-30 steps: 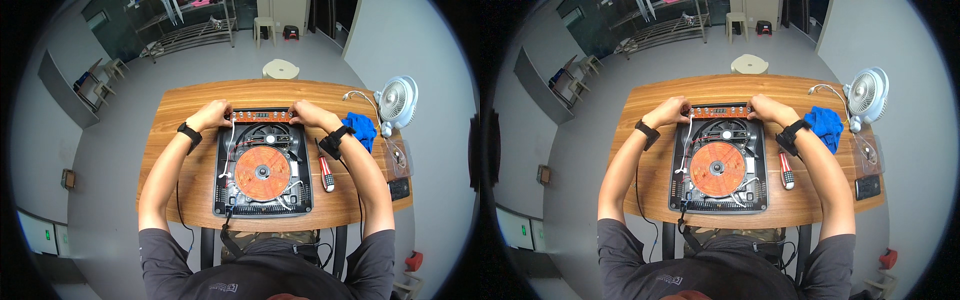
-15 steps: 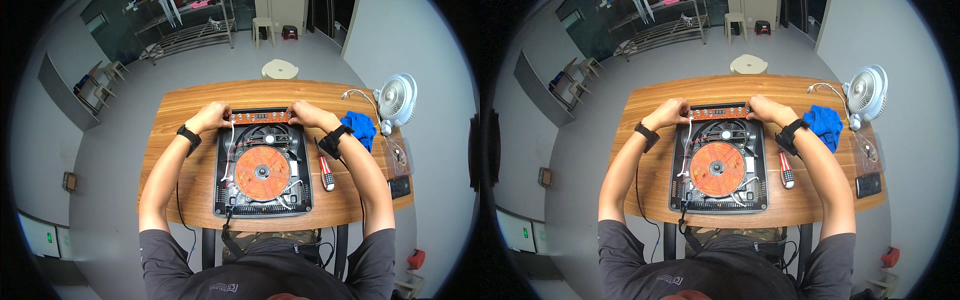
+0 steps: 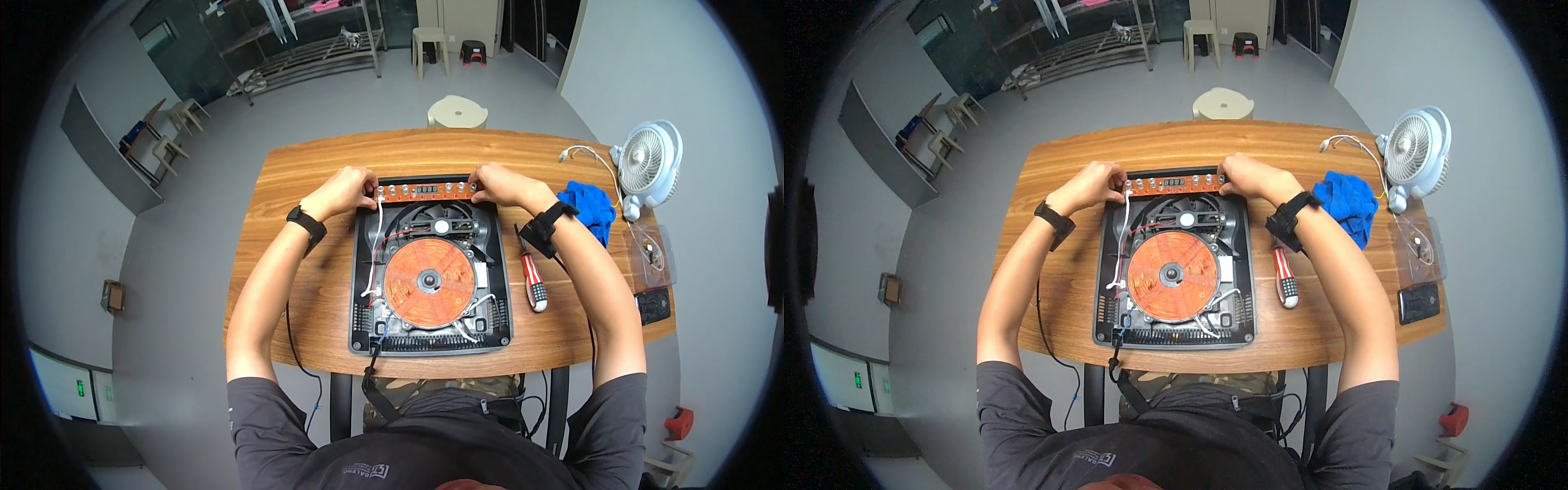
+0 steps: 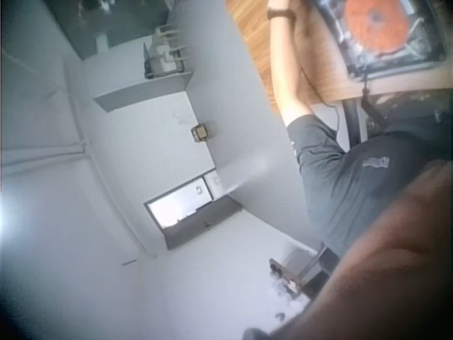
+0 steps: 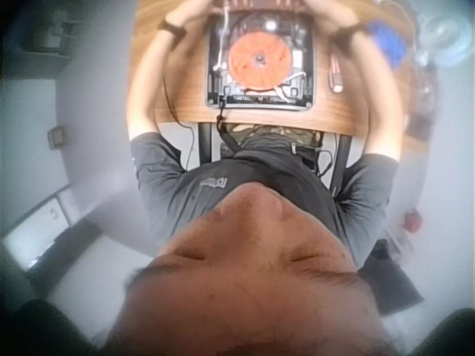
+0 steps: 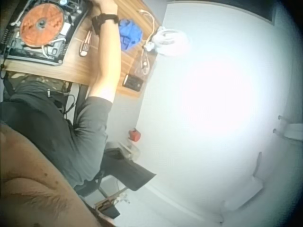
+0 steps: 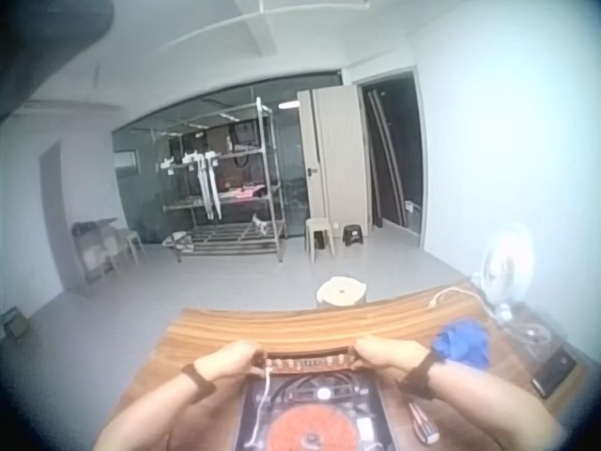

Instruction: The person assembles an electronic device on a wooden table. They connect wires to a copper-colored circular component, secure a circuit board with a screwdriver, and flip the device to inspect the underside.

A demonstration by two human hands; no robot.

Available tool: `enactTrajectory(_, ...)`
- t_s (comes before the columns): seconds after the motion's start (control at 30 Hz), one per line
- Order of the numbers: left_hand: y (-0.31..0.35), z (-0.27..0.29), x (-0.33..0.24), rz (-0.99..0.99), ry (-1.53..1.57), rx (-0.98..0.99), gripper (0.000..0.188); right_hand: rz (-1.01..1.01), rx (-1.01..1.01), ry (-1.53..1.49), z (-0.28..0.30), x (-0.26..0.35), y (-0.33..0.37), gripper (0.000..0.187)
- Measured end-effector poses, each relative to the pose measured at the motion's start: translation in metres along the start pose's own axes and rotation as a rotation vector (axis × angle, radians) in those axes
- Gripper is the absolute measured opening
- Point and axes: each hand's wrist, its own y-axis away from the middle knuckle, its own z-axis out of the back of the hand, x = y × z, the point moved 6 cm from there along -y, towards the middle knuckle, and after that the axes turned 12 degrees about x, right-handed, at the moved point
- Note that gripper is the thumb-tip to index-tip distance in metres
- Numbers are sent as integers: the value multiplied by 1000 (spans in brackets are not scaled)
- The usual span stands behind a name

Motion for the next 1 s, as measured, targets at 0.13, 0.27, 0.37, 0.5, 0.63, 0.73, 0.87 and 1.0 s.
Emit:
enactTrajectory(0.13,1,-2,2,-32,70,-3,38,2,-14,-9,-1,-1,2,38)
enactTrajectory(0.27,0,-2,2,-8,76,14,36,3,18,19,-2,-2,-2,39)
enactTrajectory(0.37,0,-1,0,0,64,20,36,-13,12,30,-3,0,-3,38)
enactTrajectory(0.5,-1,-2,3,14,67,14,35,-8,32,26,0,5,-1,34)
enactTrajectory(0.63,-1,-1,3,-14,43,-14,34,-16,15,4,2,3,-1,36)
enactTrajectory(0.73,-1,-1,0,38,41,12,34,-40,18,-7,2,2,0,41)
enactTrajectory(0.87,-1,1,-3,30,22,13,35,-49,14,-36,2,1,1,43)
enactTrajectory(1.0,1,1,-3,18,30,3,36,-38,7,-63,2,-1,1,43)
